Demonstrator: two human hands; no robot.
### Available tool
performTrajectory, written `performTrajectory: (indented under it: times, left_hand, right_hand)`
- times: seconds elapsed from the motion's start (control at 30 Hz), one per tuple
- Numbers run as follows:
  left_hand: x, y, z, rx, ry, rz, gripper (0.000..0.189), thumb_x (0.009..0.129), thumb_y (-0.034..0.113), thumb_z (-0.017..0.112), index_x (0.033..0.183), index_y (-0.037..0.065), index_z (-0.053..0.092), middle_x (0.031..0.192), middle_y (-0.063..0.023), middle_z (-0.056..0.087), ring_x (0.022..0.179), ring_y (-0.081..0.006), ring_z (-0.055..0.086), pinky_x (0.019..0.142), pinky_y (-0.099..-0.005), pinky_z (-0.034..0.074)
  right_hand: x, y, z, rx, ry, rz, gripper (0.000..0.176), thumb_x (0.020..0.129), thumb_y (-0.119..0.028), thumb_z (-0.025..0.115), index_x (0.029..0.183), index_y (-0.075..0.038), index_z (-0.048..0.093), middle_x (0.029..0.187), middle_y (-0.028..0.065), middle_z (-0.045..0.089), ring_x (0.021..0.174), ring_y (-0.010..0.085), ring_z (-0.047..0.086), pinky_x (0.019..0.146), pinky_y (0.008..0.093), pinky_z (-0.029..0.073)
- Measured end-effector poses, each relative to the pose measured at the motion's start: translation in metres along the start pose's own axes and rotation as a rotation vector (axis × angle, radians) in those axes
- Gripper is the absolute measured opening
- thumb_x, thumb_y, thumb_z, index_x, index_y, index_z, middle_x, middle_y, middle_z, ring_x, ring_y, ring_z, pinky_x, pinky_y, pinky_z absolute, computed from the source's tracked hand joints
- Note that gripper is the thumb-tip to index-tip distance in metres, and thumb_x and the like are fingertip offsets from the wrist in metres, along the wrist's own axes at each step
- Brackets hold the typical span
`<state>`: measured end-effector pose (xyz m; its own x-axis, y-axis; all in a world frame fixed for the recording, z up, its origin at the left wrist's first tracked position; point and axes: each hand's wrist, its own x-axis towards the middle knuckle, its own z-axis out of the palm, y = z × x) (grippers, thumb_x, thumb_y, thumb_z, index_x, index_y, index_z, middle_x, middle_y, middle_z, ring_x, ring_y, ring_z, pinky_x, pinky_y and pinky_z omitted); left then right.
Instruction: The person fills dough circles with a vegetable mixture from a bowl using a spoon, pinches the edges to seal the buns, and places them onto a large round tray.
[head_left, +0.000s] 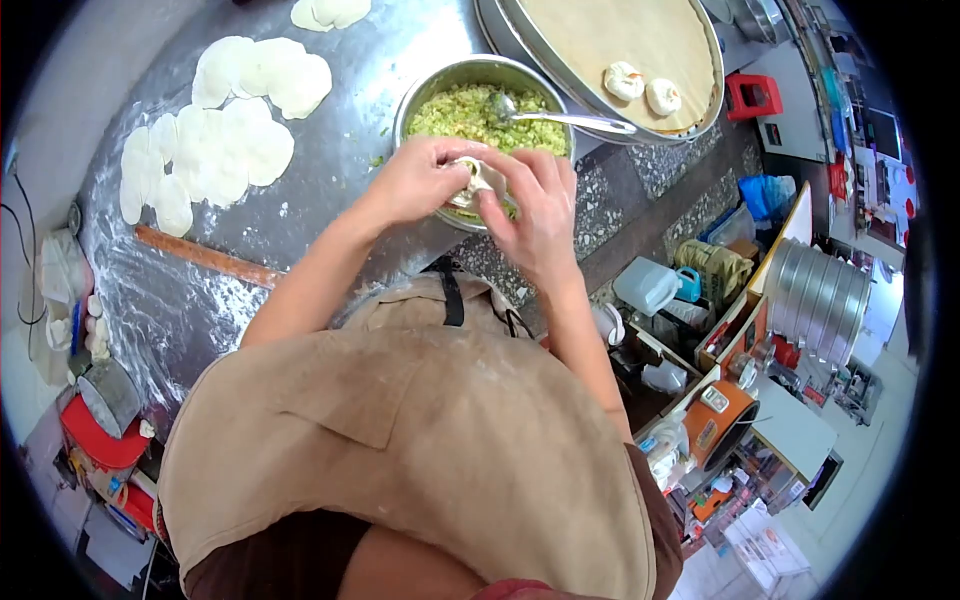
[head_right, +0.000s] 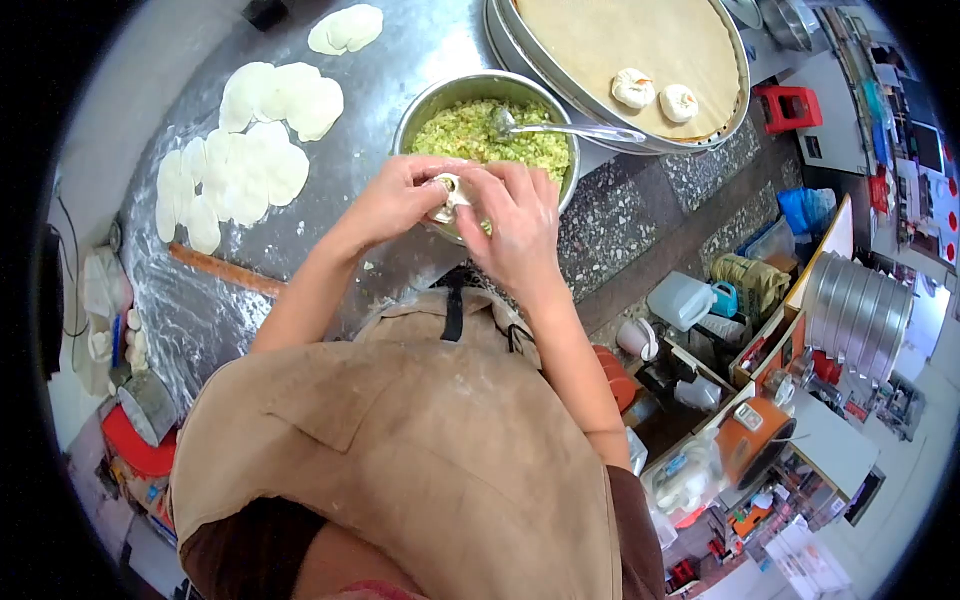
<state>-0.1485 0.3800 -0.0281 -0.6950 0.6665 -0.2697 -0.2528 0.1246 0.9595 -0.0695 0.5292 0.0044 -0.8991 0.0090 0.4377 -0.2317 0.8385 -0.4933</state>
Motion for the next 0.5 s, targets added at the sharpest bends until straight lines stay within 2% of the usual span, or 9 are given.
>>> performTrajectory:
  times: [0.07, 0.1, 0.13, 0.2, 0.23, 0.27, 0.33, 0.4, 0.5]
  left_hand:
    - [0.008, 0.009, -0.009, 0.07, -0.207, -0.026, 0.035, 0.083, 0.009, 0.049, 0.115, 0.003, 0.062, 0.092, -0.0017, 0.064, 0.078, -0.0074, 0.056, 0.068, -0.0218, 0.047]
    - [0.004, 0.027, -0.017, 0.053, -0.248, -0.159, 0.038, 0.088, 0.021, 0.047, 0.12, 0.004, 0.058, 0.101, -0.0035, 0.064, 0.083, -0.0104, 0.058, 0.073, -0.0242, 0.047]
    - [0.001, 0.025, -0.016, 0.056, -0.245, -0.156, 0.038, 0.088, 0.021, 0.047, 0.12, 0.004, 0.058, 0.101, -0.0035, 0.064, 0.083, -0.0104, 0.058, 0.073, -0.0242, 0.047]
    - [-0.003, 0.008, -0.008, -0.444, 0.002, -0.161, 0.046, 0.094, 0.035, 0.04, 0.125, 0.003, 0.053, 0.106, -0.0056, 0.063, 0.087, -0.0135, 0.06, 0.073, -0.0254, 0.048]
    - [-0.003, -0.001, 0.008, -0.696, 0.002, -0.179, 0.055, 0.096, 0.044, 0.032, 0.124, 0.001, 0.052, 0.107, -0.0084, 0.062, 0.09, -0.0151, 0.061, 0.074, -0.0279, 0.05]
    - [0.0, -0.009, 0.019, -0.695, 0.001, -0.178, 0.055, 0.096, 0.044, 0.032, 0.124, 0.001, 0.052, 0.107, -0.0084, 0.062, 0.09, -0.0151, 0.061, 0.074, -0.0279, 0.05]
    - [0.004, -0.022, 0.033, -0.893, 0.012, -0.176, 0.054, 0.097, 0.046, 0.03, 0.117, 0.002, 0.055, 0.1, -0.0082, 0.062, 0.089, -0.0144, 0.061, 0.074, -0.0297, 0.052]
    - [0.008, -0.03, 0.034, -0.847, 0.051, -0.115, 0.047, 0.097, 0.043, 0.032, 0.11, 0.004, 0.056, 0.097, -0.0071, 0.062, 0.085, -0.0127, 0.061, 0.071, -0.0279, 0.053]
    - [0.009, -0.028, 0.028, -0.678, 0.017, -0.098, 0.037, 0.097, 0.037, 0.039, 0.104, 0.006, 0.057, 0.091, -0.0038, 0.062, 0.078, -0.0095, 0.061, 0.064, -0.023, 0.052]
  right_hand:
    - [-0.003, 0.008, 0.002, 0.017, -0.019, -0.031, 0.016, 0.066, -0.006, 0.068, 0.08, -0.007, 0.062, 0.081, 0.007, 0.058, 0.077, 0.0268, 0.053, 0.071, 0.0372, 0.041]
    - [-0.004, 0.01, 0.002, 0.091, 0.017, 0.015, 0.015, 0.066, -0.006, 0.068, 0.08, -0.007, 0.062, 0.081, 0.0074, 0.058, 0.077, 0.0266, 0.053, 0.071, 0.037, 0.041]
    - [-0.005, 0.01, 0.001, 0.169, 0.051, 0.067, 0.014, 0.067, -0.006, 0.068, 0.079, -0.006, 0.062, 0.081, 0.0078, 0.058, 0.077, 0.0264, 0.053, 0.071, 0.0368, 0.042]
    - [-0.009, 0.005, 0.0, 0.213, 0.099, 0.151, 0.012, 0.067, -0.006, 0.068, 0.078, -0.006, 0.062, 0.08, 0.0084, 0.058, 0.077, 0.0259, 0.053, 0.072, 0.0367, 0.042]
    - [-0.011, 0.002, 0.002, 0.25, 0.1, 0.227, 0.012, 0.067, -0.007, 0.068, 0.078, -0.006, 0.062, 0.08, 0.0085, 0.058, 0.078, 0.0259, 0.053, 0.072, 0.0368, 0.042]
    - [-0.013, 0.002, 0.005, 0.289, 0.096, 0.298, 0.012, 0.067, -0.007, 0.068, 0.078, -0.006, 0.062, 0.08, 0.0085, 0.058, 0.078, 0.0259, 0.053, 0.073, 0.037, 0.042]
    - [-0.011, 0.004, 0.006, 0.271, 0.07, 0.242, 0.014, 0.067, -0.007, 0.068, 0.08, -0.006, 0.062, 0.079, 0.0085, 0.057, 0.079, 0.0262, 0.052, 0.072, 0.0372, 0.042]
    - [-0.004, -0.005, 0.002, 0.186, 0.076, 0.243, 0.014, 0.066, -0.006, 0.067, 0.08, -0.005, 0.062, 0.078, 0.0074, 0.057, 0.079, 0.0263, 0.051, 0.071, 0.0374, 0.042]
    - [-0.006, 0.005, 0.003, 0.119, 0.047, 0.078, 0.018, 0.067, -0.007, 0.067, 0.084, -0.006, 0.062, 0.081, 0.0084, 0.056, 0.077, 0.0263, 0.051, 0.07, 0.0375, 0.041]
